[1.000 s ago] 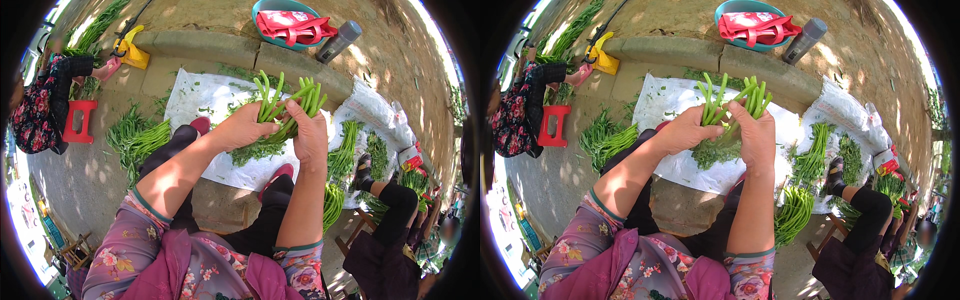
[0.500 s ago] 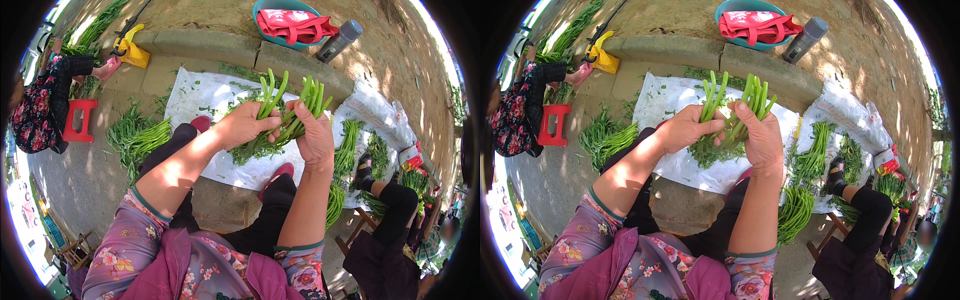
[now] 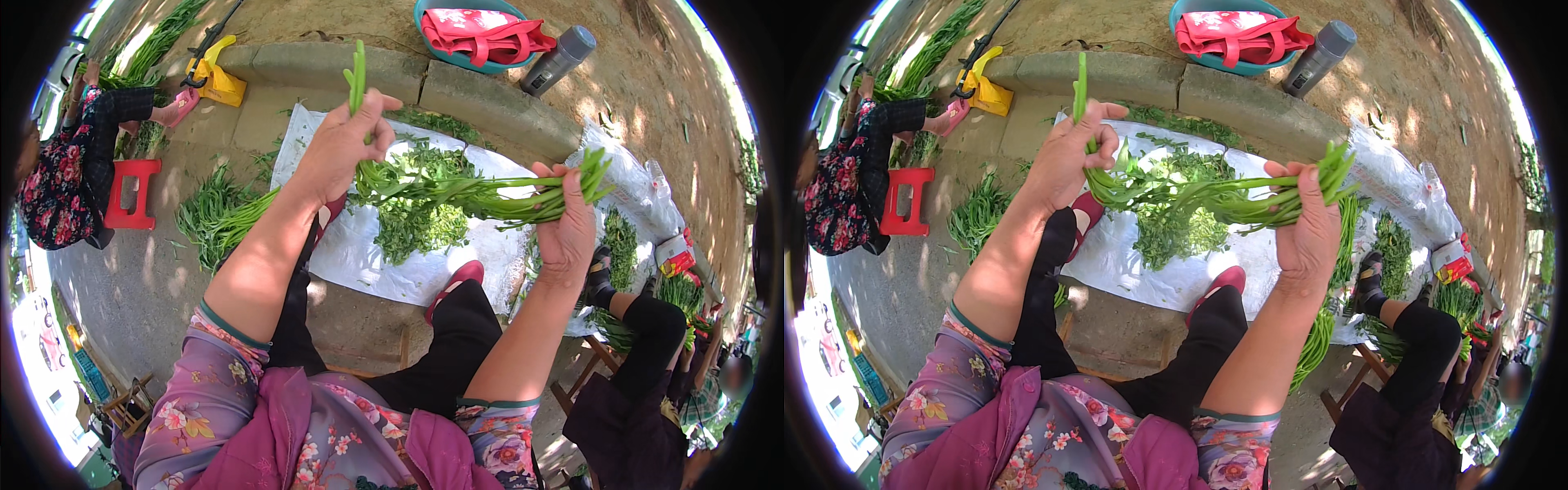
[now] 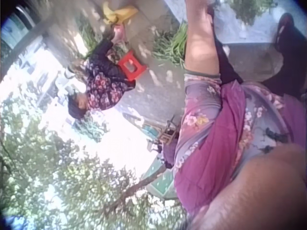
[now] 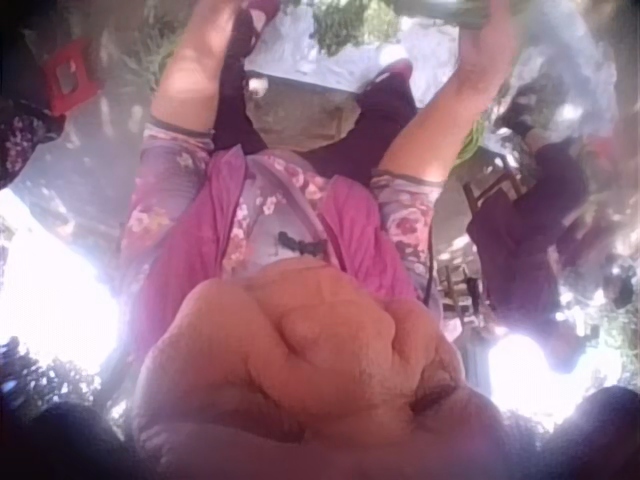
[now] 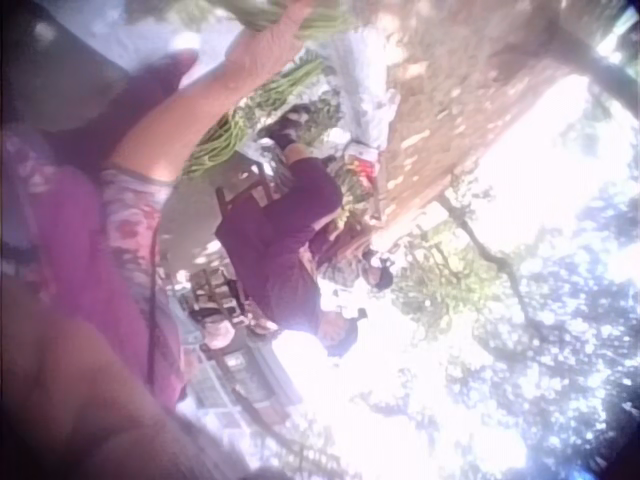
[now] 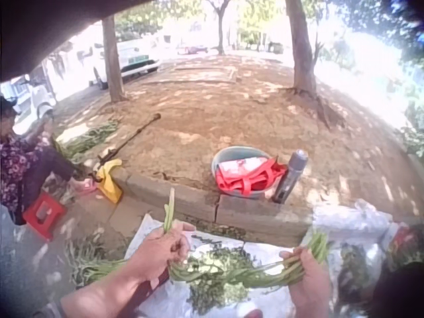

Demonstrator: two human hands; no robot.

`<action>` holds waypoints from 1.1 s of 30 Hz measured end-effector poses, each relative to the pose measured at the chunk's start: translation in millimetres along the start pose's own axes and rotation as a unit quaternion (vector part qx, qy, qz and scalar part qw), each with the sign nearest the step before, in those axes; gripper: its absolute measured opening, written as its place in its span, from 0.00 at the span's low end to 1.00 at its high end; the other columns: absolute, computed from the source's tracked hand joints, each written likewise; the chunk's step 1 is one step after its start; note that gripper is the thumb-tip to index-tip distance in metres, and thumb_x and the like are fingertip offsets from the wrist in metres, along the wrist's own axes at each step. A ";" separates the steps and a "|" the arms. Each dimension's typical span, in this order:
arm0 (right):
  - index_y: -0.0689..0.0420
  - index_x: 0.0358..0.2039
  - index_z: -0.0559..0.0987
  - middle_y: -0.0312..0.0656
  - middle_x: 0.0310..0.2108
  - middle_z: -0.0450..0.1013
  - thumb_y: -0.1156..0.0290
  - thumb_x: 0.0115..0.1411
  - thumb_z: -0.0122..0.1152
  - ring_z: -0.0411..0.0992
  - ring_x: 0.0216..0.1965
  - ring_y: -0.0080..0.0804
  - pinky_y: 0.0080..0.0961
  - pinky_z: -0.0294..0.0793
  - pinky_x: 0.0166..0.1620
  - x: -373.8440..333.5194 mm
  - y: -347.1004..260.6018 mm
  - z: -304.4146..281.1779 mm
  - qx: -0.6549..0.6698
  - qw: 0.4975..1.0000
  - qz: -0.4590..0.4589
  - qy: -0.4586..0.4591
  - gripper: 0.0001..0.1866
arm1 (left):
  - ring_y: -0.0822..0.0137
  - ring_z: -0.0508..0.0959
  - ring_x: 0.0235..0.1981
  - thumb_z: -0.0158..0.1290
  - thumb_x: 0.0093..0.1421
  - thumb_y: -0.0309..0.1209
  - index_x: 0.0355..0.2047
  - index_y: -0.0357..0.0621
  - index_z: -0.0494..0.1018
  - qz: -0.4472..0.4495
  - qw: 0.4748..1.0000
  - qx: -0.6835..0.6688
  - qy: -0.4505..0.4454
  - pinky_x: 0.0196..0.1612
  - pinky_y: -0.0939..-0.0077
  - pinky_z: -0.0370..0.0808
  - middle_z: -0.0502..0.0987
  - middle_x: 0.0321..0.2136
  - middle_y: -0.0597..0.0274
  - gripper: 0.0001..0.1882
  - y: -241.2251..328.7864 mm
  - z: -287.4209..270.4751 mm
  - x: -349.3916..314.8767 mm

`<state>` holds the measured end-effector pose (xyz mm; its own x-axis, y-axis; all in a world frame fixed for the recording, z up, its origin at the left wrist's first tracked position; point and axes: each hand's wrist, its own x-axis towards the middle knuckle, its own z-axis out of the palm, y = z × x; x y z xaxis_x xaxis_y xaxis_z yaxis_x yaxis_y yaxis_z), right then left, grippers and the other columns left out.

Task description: The person picks through a bunch of green leafy vegetables by hand, removing the stems and placing the cleaned pieces onto a white sheet on the ground while seated outdoors.

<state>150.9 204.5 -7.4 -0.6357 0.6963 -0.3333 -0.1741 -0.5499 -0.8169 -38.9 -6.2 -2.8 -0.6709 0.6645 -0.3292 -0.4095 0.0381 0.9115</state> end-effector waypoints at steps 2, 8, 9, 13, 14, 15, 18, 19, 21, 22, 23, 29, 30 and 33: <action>0.57 0.35 0.72 0.48 0.36 0.74 0.63 0.61 0.55 0.73 0.38 0.31 0.24 0.70 0.33 -0.7 -6.4 -5.3 -0.014 0.999 -0.030 0.018 0.10 | 0.79 0.55 0.15 0.35 0.65 0.52 0.44 0.35 0.62 -0.002 1.000 -0.026 0.006 0.24 0.84 0.59 0.65 0.18 0.66 0.28 5.6 -5.8 0.9; 0.60 0.34 0.72 0.44 0.29 0.74 0.64 0.60 0.56 0.73 0.31 0.32 0.27 0.72 0.37 0.5 -7.1 -0.1 -0.026 0.994 -0.095 0.046 0.11 | 0.79 0.56 0.14 0.33 0.66 0.51 0.37 0.39 0.63 -0.031 0.992 -0.116 -0.050 0.22 0.84 0.57 0.67 0.19 0.63 0.24 4.1 -7.4 -2.0; 0.60 0.33 0.72 0.43 0.28 0.74 0.65 0.59 0.57 0.73 0.29 0.31 0.27 0.71 0.37 -0.8 -4.9 3.4 -0.032 0.994 -0.100 0.038 0.11 | 0.78 0.56 0.14 0.33 0.66 0.50 0.37 0.40 0.63 -0.026 0.993 -0.097 -0.067 0.22 0.84 0.57 0.67 0.19 0.63 0.24 2.4 -4.4 -2.3; 0.64 0.38 0.74 0.36 0.23 0.71 0.72 0.50 0.66 0.68 0.19 0.23 0.20 0.67 0.29 -3.0 9.5 26.3 -0.128 0.988 -0.081 0.017 0.16 | 0.78 0.60 0.17 0.33 0.66 0.49 0.38 0.39 0.65 -0.007 0.992 -0.027 -0.125 0.23 0.85 0.59 0.70 0.24 0.60 0.23 -6.6 3.4 -3.3; 0.64 0.38 0.74 0.37 0.22 0.71 0.72 0.50 0.66 0.68 0.18 0.23 0.19 0.66 0.26 -6.7 12.0 36.7 -0.125 0.990 -0.063 -0.006 0.16 | 0.78 0.61 0.18 0.33 0.66 0.49 0.40 0.38 0.64 -0.010 0.992 -0.027 -0.122 0.24 0.85 0.60 0.71 0.25 0.59 0.24 -7.9 7.9 -4.2; 0.63 0.38 0.75 0.37 0.21 0.71 0.71 0.50 0.66 0.67 0.17 0.22 0.17 0.65 0.23 -9.9 14.4 44.2 -0.124 0.991 -0.047 -0.027 0.16 | 0.77 0.61 0.19 0.33 0.66 0.49 0.41 0.37 0.64 -0.013 0.992 -0.028 -0.121 0.24 0.85 0.60 0.71 0.26 0.59 0.25 -9.3 12.7 -4.8; 0.63 0.35 0.76 0.37 0.18 0.71 0.69 0.51 0.66 0.66 0.15 0.21 0.14 0.62 0.19 -13.1 27.8 53.1 -0.109 0.992 0.047 -0.053 0.14 | 0.78 0.62 0.21 0.31 0.66 0.52 0.50 0.35 0.60 0.007 0.991 0.038 -0.127 0.25 0.86 0.60 0.71 0.28 0.58 0.30 -12.0 23.4 -9.2; 0.63 0.35 0.76 0.38 0.19 0.72 0.69 0.51 0.65 0.67 0.15 0.22 0.14 0.64 0.20 -15.6 32.2 57.4 -0.094 0.992 0.067 -0.043 0.13 | 0.78 0.63 0.21 0.31 0.66 0.52 0.52 0.34 0.59 0.015 0.990 0.056 -0.130 0.25 0.86 0.60 0.71 0.29 0.58 0.30 -13.3 26.9 -10.6; 0.64 0.34 0.77 0.40 0.21 0.73 0.69 0.51 0.65 0.68 0.17 0.22 0.15 0.66 0.20 -17.4 39.8 64.5 -0.063 0.992 0.091 -0.053 0.13 | 0.78 0.63 0.22 0.31 0.65 0.53 0.55 0.36 0.57 0.019 0.987 0.093 -0.134 0.26 0.85 0.61 0.71 0.30 0.60 0.32 -14.6 32.5 -13.4; 0.65 0.35 0.77 0.42 0.23 0.74 0.69 0.52 0.64 0.69 0.18 0.22 0.16 0.66 0.21 -17.3 43.2 66.1 -0.053 0.992 0.095 -0.070 0.13 | 0.78 0.64 0.23 0.31 0.65 0.53 0.55 0.36 0.57 0.020 0.985 0.114 -0.131 0.27 0.84 0.62 0.71 0.30 0.60 0.32 -18.8 34.5 -14.2; 0.65 0.36 0.76 0.42 0.24 0.74 0.70 0.52 0.64 0.69 0.18 0.22 0.17 0.66 0.21 -17.8 44.6 68.7 -0.047 0.991 0.094 -0.081 0.14 | 0.78 0.64 0.23 0.31 0.65 0.54 0.56 0.37 0.57 0.021 0.982 0.135 -0.129 0.27 0.84 0.62 0.71 0.31 0.60 0.32 -22.3 36.2 -14.4; 0.66 0.37 0.75 0.40 0.23 0.72 0.73 0.53 0.61 0.69 0.19 0.25 0.25 0.72 0.22 -23.0 45.7 74.7 -0.027 0.985 0.124 -0.119 0.13 | 0.78 0.60 0.24 0.34 0.61 0.60 0.57 0.40 0.55 -0.012 0.972 0.131 -0.196 0.28 0.84 0.60 0.61 0.24 0.70 0.37 -27.4 46.7 -17.7; 0.66 0.36 0.75 0.40 0.23 0.72 0.74 0.53 0.60 0.69 0.18 0.25 0.26 0.72 0.21 -22.7 47.7 73.7 -0.021 0.986 0.121 -0.112 0.11 | 0.78 0.60 0.24 0.35 0.62 0.59 0.57 0.40 0.55 -0.018 0.973 0.118 -0.196 0.28 0.84 0.60 0.61 0.24 0.70 0.37 -27.6 48.1 -18.0; 0.65 0.36 0.75 0.41 0.23 0.72 0.74 0.53 0.61 0.69 0.20 0.24 0.25 0.73 0.24 -22.3 45.0 70.2 -0.006 0.985 0.126 -0.119 0.11 | 0.77 0.62 0.26 0.36 0.63 0.55 0.54 0.41 0.60 -0.011 0.979 0.106 -0.175 0.29 0.82 0.62 0.65 0.25 0.68 0.32 -27.6 50.7 -17.1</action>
<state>104.5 131.8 -3.7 -0.8159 0.4105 -0.4071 0.0190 -0.6847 -0.7286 15.2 19.2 -9.9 -0.3953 0.8754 -0.2782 -0.2597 0.1840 0.9480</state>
